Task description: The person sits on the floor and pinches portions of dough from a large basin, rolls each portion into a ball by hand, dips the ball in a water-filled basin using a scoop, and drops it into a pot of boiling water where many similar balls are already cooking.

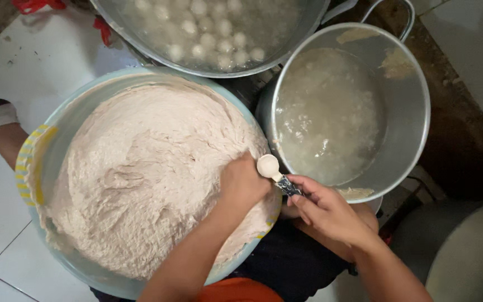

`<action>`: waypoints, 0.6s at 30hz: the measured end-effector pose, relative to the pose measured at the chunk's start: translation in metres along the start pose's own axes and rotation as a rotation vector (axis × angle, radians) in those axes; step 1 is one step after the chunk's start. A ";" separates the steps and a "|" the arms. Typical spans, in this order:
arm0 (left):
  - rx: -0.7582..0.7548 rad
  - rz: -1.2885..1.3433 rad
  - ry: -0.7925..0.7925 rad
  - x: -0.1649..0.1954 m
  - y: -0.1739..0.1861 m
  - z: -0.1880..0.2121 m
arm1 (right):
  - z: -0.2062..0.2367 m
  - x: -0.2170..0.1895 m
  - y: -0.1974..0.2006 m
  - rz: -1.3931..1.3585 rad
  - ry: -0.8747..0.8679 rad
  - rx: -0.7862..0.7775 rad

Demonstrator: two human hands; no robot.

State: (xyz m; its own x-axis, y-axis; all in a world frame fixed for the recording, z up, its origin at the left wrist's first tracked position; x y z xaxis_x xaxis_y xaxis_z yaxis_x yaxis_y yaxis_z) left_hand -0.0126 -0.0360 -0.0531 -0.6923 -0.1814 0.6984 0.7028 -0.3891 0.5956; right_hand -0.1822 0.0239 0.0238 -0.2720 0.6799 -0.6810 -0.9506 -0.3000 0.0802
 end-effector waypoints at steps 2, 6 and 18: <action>0.057 -0.155 -0.017 -0.001 0.020 -0.009 | -0.002 0.004 0.008 -0.023 -0.016 -0.006; 0.136 -0.283 0.021 -0.018 0.055 -0.019 | -0.019 0.007 0.034 -0.137 -0.003 0.081; 0.266 -0.071 -0.264 -0.008 0.033 0.006 | -0.077 -0.015 0.084 0.738 0.329 0.495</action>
State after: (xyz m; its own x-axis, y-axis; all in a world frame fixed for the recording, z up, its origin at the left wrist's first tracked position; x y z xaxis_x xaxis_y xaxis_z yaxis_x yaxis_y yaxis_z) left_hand 0.0172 -0.0423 -0.0367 -0.6992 0.0905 0.7091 0.6964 -0.1376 0.7043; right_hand -0.2465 -0.0634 -0.0152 -0.8458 0.1861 -0.4999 -0.5313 -0.2097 0.8208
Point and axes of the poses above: each hand's wrist, its own z-axis away from the middle knuckle, its own y-axis out of the back of the hand, x = y × z, the point moved 5 cm from there along -z, towards the middle knuckle, and after that the axes turned 2 degrees about -y, right-handed, at the moved point
